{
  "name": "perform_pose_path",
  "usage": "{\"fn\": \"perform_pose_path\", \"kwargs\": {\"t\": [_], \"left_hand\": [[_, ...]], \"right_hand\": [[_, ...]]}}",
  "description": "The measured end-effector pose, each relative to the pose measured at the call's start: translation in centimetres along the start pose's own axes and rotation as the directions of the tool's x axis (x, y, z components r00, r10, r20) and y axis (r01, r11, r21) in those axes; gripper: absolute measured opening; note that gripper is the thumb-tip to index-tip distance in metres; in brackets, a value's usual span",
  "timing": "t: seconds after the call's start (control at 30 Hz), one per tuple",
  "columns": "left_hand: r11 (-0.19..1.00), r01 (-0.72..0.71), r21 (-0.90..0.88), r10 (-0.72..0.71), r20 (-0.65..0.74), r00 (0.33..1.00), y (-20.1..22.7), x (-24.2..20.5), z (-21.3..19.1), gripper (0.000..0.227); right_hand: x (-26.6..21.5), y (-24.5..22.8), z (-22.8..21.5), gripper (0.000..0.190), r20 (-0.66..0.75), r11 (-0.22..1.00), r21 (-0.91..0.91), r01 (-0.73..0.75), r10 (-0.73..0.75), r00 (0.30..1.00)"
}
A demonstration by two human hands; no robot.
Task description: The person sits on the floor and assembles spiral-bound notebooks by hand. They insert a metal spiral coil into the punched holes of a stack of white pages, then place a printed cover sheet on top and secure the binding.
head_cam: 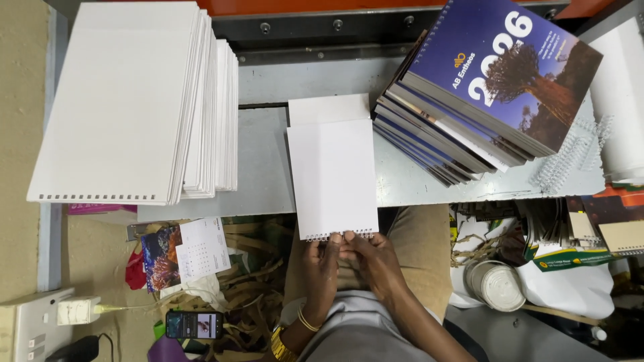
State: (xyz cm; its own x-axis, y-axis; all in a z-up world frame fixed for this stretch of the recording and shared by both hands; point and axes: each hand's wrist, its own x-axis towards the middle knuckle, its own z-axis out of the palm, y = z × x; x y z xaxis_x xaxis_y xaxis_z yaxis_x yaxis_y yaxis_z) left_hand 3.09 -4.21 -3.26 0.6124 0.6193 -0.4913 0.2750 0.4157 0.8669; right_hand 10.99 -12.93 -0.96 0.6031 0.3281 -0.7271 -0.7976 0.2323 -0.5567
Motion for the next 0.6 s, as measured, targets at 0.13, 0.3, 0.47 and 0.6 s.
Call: {"fn": "perform_pose_path", "kwargs": {"t": [0.13,0.3,0.47,0.6], "left_hand": [[0.998,0.006,-0.060,-0.008,-0.030,1.000,0.8,-0.1,1.0,0.026],[0.981,0.117,-0.154,-0.119,-0.003,0.993,-1.5,0.9,1.1,0.028],[0.998,0.037,-0.041,-0.035,0.040,0.999,0.1,0.5,0.5,0.026],[0.993,0.075,-0.088,-0.076,-0.013,0.997,1.5,0.7,1.2,0.021]], "right_hand": [[-0.1,-0.3,-0.5,0.014,0.002,0.988,-0.127,0.092,-0.093,0.996],[0.5,-0.7,-0.7,0.016,-0.009,0.994,-0.108,0.022,-0.023,1.000],[1.4,-0.1,-1.6,0.023,0.006,0.941,-0.291,0.174,-0.180,0.984],[0.7,-1.5,0.4,0.016,0.046,0.945,-0.272,0.183,-0.177,0.983]]}}
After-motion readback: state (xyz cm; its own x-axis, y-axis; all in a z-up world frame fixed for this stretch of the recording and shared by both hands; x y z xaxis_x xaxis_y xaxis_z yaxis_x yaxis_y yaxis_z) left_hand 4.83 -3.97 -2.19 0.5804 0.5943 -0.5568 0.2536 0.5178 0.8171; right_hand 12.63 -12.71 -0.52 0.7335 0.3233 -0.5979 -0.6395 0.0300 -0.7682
